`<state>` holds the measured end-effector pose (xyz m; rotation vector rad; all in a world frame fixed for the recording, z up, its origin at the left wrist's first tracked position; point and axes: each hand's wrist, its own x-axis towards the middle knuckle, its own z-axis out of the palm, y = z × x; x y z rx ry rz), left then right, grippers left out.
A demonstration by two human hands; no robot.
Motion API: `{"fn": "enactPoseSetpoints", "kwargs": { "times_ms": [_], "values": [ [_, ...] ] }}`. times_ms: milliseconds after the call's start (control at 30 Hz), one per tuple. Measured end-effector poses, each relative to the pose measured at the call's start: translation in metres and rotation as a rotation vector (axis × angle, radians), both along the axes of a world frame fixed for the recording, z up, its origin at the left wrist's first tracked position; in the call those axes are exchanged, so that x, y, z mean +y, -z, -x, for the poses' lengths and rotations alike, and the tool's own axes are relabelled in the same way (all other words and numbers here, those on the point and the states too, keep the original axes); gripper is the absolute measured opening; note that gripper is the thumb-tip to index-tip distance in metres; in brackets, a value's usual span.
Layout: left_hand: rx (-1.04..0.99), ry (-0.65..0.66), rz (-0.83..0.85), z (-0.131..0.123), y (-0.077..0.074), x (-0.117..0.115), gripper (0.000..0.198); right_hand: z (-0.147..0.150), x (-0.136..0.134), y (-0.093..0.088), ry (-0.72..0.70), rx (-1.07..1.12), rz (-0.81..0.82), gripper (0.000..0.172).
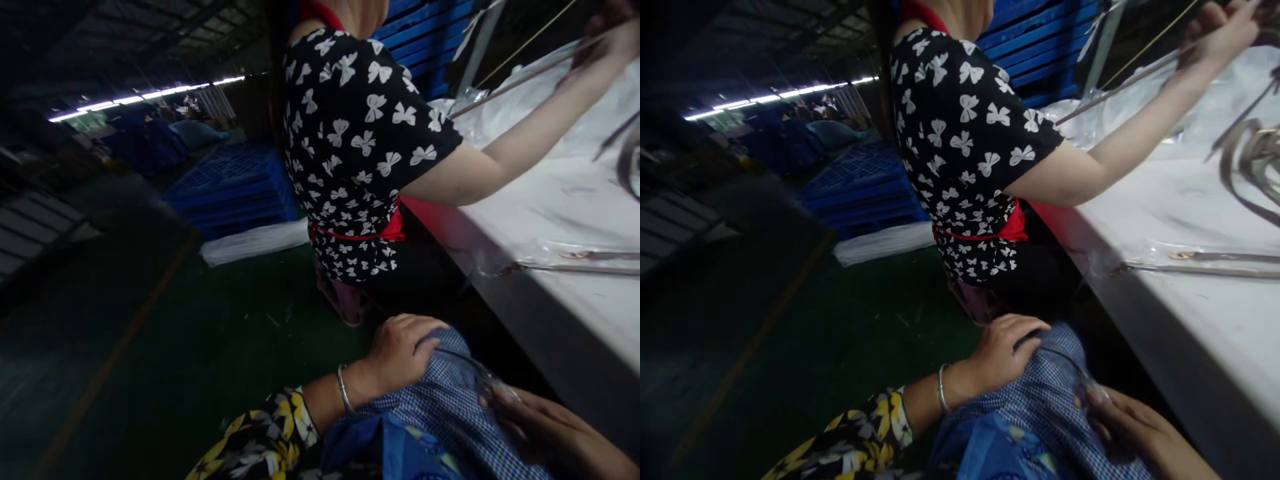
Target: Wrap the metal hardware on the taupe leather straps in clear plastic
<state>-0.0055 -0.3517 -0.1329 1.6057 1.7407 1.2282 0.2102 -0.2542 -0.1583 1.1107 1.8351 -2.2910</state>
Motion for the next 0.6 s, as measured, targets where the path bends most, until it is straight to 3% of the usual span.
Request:
{"fn": "enactPoseSetpoints", "kwargs": {
  "times_ms": [100,167,267,433,600],
  "values": [
    [0.060,0.240,-0.063,-0.020,0.013,-0.004,0.048,0.013,-0.010,-0.027,0.086,0.046,0.346,0.042],
    [0.034,0.241,-0.067,-0.028,0.020,-0.003,0.049,0.020,-0.017,-0.046,0.126,0.155,0.446,0.036],
    [-0.001,0.179,-0.085,-0.022,0.022,0.011,0.039,0.022,-0.025,-0.066,0.186,0.274,0.494,0.033],
    [0.118,0.310,-0.183,0.012,0.006,0.040,0.040,0.015,-0.030,-0.073,0.278,0.342,0.574,0.042],
    [-0.147,0.448,0.011,0.012,0.013,0.043,0.036,0.006,-0.024,-0.085,0.362,0.522,0.535,0.039]
  ]
}}
